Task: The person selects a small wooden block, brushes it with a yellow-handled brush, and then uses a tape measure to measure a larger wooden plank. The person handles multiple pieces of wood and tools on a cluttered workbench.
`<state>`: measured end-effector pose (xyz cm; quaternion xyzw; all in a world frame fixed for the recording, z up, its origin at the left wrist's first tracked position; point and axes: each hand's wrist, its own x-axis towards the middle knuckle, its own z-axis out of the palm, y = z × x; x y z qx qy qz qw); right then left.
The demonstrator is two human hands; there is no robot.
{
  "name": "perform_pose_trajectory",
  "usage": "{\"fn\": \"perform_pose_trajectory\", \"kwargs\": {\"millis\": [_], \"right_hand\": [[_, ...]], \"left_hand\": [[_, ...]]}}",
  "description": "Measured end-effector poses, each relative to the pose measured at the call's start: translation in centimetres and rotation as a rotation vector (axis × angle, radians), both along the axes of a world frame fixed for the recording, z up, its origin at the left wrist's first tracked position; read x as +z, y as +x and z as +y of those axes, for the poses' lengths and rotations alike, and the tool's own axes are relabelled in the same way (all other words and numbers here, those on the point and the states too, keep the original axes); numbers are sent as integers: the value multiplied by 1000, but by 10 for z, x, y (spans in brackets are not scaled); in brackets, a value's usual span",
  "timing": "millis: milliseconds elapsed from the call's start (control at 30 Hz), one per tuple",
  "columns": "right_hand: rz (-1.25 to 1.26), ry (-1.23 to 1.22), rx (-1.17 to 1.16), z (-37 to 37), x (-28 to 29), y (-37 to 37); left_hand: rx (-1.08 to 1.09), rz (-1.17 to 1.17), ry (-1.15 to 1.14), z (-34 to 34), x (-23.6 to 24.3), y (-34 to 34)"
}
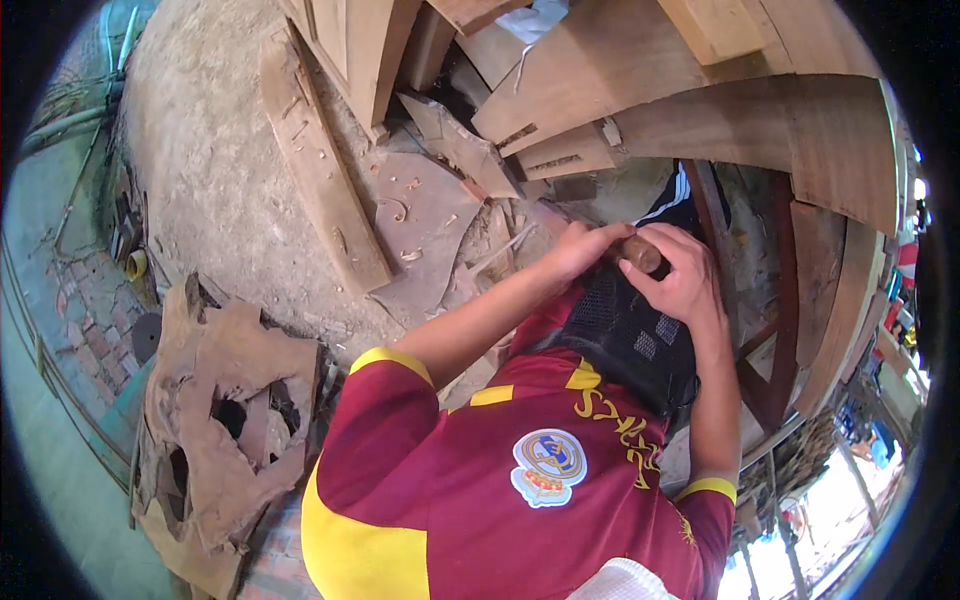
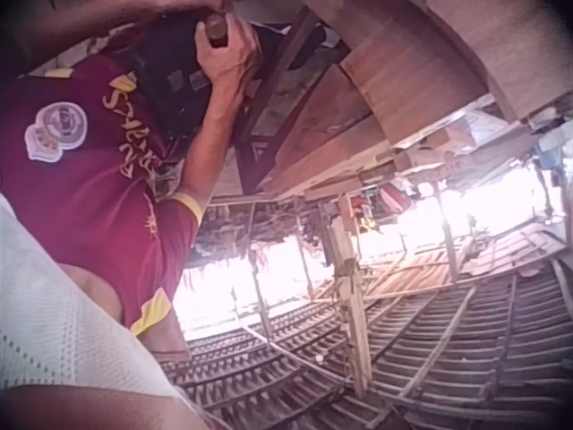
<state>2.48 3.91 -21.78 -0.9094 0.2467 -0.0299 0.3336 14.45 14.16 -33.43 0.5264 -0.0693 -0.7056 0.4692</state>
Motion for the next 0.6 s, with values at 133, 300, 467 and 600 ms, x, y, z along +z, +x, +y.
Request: {"fn": "perform_pose_trajectory", "kwargs": {"millis": [133, 300, 467, 600], "right_hand": [[-67, 15, -12, 2, 0, 1], [-139, 117, -199, -2, 2, -13], [-114, 203, -283, -4, 2, -32], [-90, 334, -342, -7, 7, -41]], "left_hand": [[-68, 90, 152, 6, 19, 22], [-42, -352, 195, 22, -74, 44], [82, -622, 493, 7, -163, 76], [-4, -950, 625, -7, -160, 79]]}}
